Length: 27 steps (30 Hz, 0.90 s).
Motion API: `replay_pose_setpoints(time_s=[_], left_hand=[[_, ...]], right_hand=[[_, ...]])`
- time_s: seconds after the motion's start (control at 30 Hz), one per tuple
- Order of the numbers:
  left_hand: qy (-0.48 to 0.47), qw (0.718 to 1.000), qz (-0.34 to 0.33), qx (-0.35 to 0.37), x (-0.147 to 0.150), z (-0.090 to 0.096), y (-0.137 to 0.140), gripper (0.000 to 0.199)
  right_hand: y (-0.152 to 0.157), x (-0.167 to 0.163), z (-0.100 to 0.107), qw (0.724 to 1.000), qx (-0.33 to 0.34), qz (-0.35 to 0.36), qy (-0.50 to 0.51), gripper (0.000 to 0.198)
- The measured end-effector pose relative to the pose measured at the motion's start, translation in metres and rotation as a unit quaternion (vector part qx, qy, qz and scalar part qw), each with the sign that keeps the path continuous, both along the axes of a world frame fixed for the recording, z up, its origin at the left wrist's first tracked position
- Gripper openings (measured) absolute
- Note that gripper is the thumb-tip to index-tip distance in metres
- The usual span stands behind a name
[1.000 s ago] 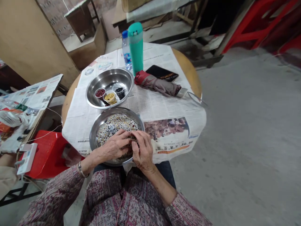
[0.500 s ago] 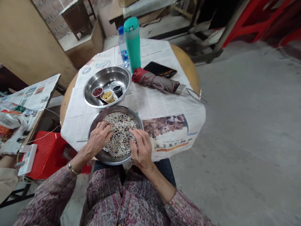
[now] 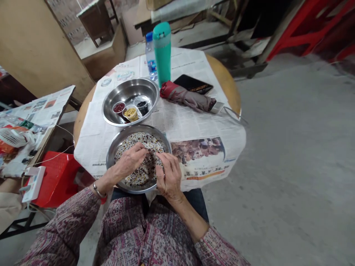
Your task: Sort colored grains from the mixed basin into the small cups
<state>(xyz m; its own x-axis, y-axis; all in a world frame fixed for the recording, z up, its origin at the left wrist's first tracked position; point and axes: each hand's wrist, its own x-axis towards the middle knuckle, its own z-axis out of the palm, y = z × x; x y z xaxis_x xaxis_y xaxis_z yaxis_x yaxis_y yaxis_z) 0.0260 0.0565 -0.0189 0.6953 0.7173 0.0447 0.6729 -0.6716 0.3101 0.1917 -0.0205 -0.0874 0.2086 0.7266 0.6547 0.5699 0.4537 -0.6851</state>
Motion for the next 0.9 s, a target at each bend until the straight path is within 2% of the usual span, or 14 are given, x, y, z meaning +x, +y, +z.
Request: replay_pose_setpoints(time_s=[0.13, 0.23, 0.3, 0.4, 0.53, 0.7, 0.8, 0.9], left_hand=[[-0.024, 0.989, 0.121, 0.082, -0.017, 0.0, 0.012, 0.02], [0.016, 0.987, 0.139, 0.082, -0.016, -0.004, 0.013, 0.056], [0.046, 0.991, 0.11, 0.06, -0.008, -0.009, 0.012, 0.075], [0.075, 0.995, 0.045, 0.048, 0.008, -0.018, 0.009, 0.087], [0.089, 0.993, -0.057, 0.045, 0.016, -0.02, 0.0, 0.082], [0.094, 0.981, -0.167, 0.027, 0.0, -0.014, -0.013, 0.079], [0.094, 0.976, -0.193, 0.031, -0.003, -0.014, -0.015, 0.073], [0.097, 0.977, -0.187, 0.041, 0.006, -0.016, -0.011, 0.069]], right_hand=[[0.0, 0.0, 0.0, 1.0, -0.002, 0.0, 0.003, 0.041], [0.0, 0.0, 0.0, 1.0, 0.001, -0.002, 0.001, 0.042], [-0.001, 0.001, 0.0, 1.0, 0.001, -0.001, -0.003, 0.042], [0.0, 0.001, 0.0, 1.0, 0.002, 0.002, -0.006, 0.042], [-0.001, 0.001, 0.001, 1.0, 0.004, 0.002, -0.004, 0.042], [-0.002, 0.001, 0.002, 1.0, 0.0, 0.007, 0.001, 0.041], [-0.002, 0.0, 0.002, 1.0, 0.005, 0.011, 0.004, 0.041], [-0.002, 0.0, 0.001, 1.0, 0.006, 0.009, 0.005, 0.042]])
